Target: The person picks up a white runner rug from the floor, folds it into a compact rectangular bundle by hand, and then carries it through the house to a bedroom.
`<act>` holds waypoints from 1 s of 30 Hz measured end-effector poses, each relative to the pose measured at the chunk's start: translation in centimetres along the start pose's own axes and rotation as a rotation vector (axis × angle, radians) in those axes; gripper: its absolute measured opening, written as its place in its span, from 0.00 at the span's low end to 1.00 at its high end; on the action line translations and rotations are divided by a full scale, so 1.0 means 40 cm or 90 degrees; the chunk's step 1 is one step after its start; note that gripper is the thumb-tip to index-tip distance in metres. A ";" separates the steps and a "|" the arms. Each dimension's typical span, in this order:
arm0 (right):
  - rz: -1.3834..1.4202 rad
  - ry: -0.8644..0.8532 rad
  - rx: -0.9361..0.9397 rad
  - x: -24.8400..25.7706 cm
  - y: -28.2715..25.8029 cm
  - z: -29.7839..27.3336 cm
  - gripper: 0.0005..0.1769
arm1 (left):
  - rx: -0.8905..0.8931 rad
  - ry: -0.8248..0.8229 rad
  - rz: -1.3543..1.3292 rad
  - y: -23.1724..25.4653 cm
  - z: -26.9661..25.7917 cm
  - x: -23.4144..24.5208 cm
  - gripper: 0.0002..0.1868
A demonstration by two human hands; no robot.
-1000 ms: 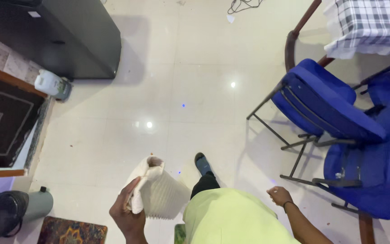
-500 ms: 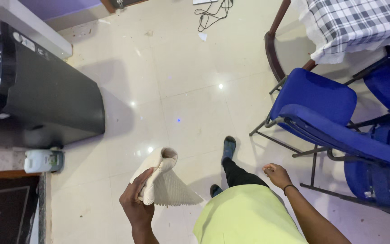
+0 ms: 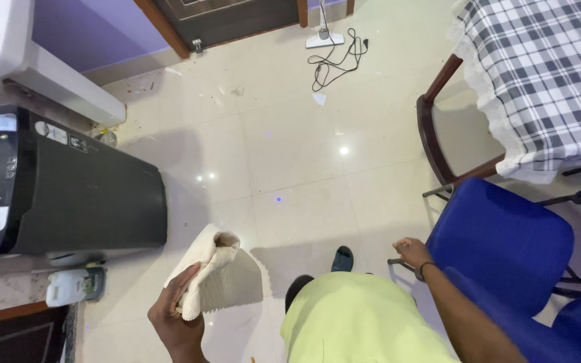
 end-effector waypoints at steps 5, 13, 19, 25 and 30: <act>-0.013 0.034 0.057 0.137 -0.168 0.182 0.20 | 0.015 -0.022 -0.019 -0.039 0.175 -0.165 0.22; -0.190 0.018 -0.013 0.161 -0.150 0.336 0.24 | 0.070 -0.139 -0.046 -0.181 0.512 -0.495 0.25; -0.039 -0.024 -0.256 0.237 -0.109 0.340 0.21 | 0.052 -0.281 -0.139 -0.176 0.879 -0.803 0.28; 0.306 0.201 -0.227 0.480 -0.323 0.447 0.17 | 0.029 -0.440 -0.211 -0.086 1.163 -1.116 0.29; 0.339 0.221 -0.263 0.522 -0.399 0.562 0.18 | -0.067 -0.488 -0.216 -0.012 1.335 -1.335 0.25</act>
Point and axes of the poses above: each hand's wrist, its own z-axis towards the middle knuckle, its own x-axis out of the back of the hand, y = z × x, the point moved 8 cm from there along z, towards the middle knuckle, and after that the axes turned 10 degrees about -z, right-handed, at the moved point
